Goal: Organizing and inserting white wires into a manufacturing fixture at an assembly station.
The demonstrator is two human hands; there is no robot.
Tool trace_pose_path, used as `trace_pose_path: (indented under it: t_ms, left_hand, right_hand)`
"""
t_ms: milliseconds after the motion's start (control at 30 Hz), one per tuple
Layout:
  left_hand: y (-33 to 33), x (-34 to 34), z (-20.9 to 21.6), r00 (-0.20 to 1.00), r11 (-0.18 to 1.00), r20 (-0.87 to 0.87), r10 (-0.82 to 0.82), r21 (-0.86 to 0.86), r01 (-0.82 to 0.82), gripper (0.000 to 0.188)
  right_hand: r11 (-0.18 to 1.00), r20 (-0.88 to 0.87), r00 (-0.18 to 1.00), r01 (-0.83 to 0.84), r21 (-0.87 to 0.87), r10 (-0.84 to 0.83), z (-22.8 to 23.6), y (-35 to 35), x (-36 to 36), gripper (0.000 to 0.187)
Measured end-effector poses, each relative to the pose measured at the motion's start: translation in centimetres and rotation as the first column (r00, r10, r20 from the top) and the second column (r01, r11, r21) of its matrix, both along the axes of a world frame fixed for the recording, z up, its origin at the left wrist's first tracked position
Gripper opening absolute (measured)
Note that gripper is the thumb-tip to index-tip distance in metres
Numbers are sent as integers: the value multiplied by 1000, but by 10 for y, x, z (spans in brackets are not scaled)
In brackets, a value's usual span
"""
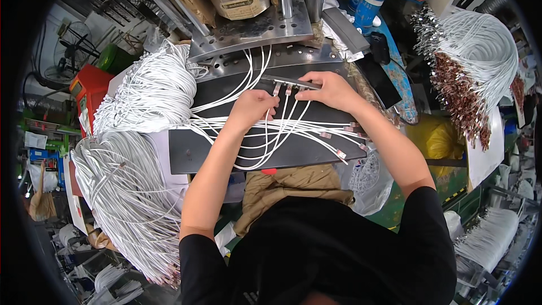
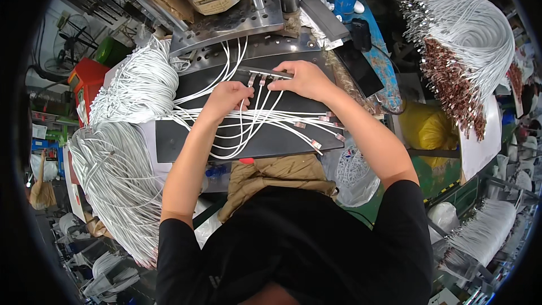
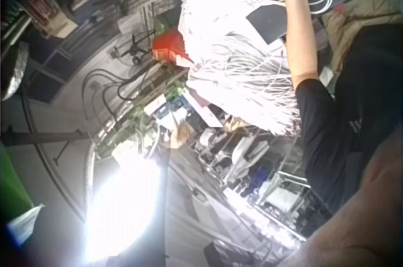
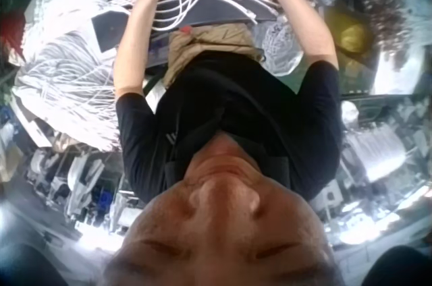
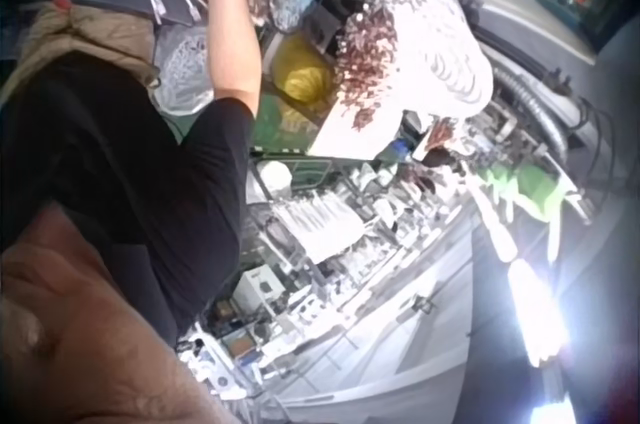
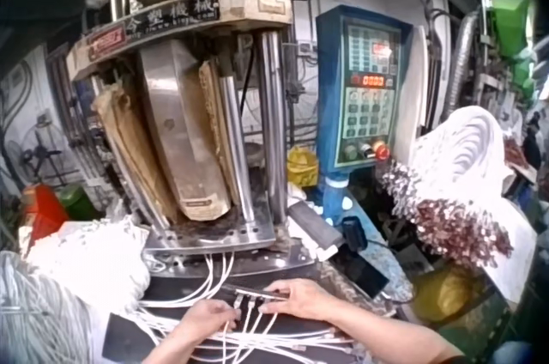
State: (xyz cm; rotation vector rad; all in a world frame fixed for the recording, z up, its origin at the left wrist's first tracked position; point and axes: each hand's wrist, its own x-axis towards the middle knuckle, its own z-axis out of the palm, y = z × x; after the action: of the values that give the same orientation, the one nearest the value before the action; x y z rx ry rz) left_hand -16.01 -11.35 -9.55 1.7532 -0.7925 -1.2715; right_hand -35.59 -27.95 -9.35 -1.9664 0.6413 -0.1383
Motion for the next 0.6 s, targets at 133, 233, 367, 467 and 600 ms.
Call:
trace_pose_path:
  t_ms: [133,233,367,467,600]
  left_hand:
    - [1,-3,-6,1000,999,3,14,-42,-14,22]
    - [0,-4,-6,999,998,32,6,-59,-4,23]
    - [-3,-8,12,948,998,313,-62,0,65,29]
    - [-8,-9,27,732,992,671,-121,98,75,34]
    - [-42,50,-19,610,871,649,454,-468,-150,46]
  right_hand:
    - [999,19,999,-33,38,32,5,2,-2,39]
    - [999,19,999,-44,9,44,11,3,-3,33]
    - [934,55,997,-36,-356,59,8,0,-1,28]
    - [803,178,982,52,-594,68,1,-12,4,25]
    - [624,391,912,233,-746,127,-3,-30,39,20]
